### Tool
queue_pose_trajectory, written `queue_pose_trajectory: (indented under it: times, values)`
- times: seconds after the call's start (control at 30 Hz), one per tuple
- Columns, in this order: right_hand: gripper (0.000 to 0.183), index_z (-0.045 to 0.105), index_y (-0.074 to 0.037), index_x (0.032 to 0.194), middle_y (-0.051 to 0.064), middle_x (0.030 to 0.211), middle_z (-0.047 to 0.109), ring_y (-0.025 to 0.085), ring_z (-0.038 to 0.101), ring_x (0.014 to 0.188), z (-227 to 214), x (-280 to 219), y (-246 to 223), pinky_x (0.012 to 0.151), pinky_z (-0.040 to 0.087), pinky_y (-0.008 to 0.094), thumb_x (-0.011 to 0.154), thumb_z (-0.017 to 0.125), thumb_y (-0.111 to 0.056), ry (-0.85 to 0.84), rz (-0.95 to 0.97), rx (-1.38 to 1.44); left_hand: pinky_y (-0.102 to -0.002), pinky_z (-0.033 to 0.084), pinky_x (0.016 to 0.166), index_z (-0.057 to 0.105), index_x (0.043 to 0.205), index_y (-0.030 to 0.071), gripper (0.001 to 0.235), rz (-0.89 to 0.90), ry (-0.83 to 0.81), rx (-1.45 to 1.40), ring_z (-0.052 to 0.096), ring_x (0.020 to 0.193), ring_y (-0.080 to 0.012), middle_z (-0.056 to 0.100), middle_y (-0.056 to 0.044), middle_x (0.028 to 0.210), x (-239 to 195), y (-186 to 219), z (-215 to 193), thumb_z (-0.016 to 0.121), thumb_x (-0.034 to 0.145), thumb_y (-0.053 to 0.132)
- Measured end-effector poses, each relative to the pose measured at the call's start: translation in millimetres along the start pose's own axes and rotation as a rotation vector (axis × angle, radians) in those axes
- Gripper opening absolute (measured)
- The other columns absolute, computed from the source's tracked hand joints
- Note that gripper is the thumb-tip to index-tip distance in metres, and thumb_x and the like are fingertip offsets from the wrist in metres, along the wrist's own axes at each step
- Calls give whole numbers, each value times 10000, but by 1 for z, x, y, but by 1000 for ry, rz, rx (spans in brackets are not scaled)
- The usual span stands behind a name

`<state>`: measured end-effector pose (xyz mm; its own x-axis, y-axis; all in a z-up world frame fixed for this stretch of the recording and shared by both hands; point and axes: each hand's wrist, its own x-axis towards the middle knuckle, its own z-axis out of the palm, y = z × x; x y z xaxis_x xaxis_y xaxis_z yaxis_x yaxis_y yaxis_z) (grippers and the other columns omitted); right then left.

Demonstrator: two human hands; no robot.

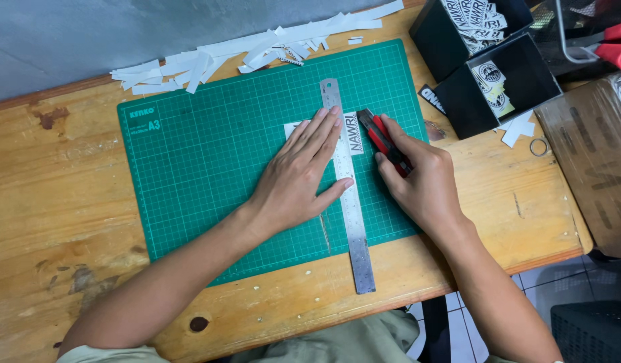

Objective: The person uses a metal ruler and a red utility knife to cut a sheet of white paper printed with the word 'NAWRI' on a green cutting mat. They repeatedly align the ruler and slice the paper into strips, occasionally adjusting the ruler's position to continue the cuts.

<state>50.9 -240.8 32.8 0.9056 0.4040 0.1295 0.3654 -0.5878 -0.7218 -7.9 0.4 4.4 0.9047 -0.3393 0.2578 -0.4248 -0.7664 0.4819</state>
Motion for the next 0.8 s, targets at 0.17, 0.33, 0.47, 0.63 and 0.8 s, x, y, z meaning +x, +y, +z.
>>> queue_pose_trajectory:
  times: [0.17,0.33,0.47,0.63,0.8]
  values:
    - [561,734,31,1554,354,1213,816,591,777,1106,-1,0,1,752,646,531,999,793,-22,3,-13,-2,-554,251,1414,435,1710,-124,874,8,7,-9,341,1727,-420,356,-312,1835,0,0,-2,725,1127,458]
    - [562,738,24,1552,350,1216,818,582,780,1109,1,-1,4,750,646,529,996,801,-22,7,-16,-8,-557,254,1412,441,1707,-125,872,7,11,-14,342,1726,-419,359,-313,1833,0,0,-1,727,1128,460]
    - [559,739,21,1552,342,1210,821,575,782,1108,1,-1,4,756,641,533,999,795,-32,5,-10,-8,-560,253,1411,439,1707,-127,872,5,2,-15,343,1725,-424,354,-318,1834,1,1,-3,727,1130,459]
    - [559,743,16,1550,336,1201,822,574,782,1105,1,-1,4,759,635,535,995,792,-34,10,-16,-5,-564,258,1407,444,1705,-120,861,1,-7,-17,348,1722,-428,356,-319,1832,2,2,-4,713,1134,466]
    - [574,738,-9,1558,325,1204,823,564,779,1116,2,-1,5,772,627,547,989,807,-54,36,-33,0,-566,299,1395,543,1616,-84,771,2,5,3,383,1699,-437,397,-317,1802,2,0,-2,722,1117,476]
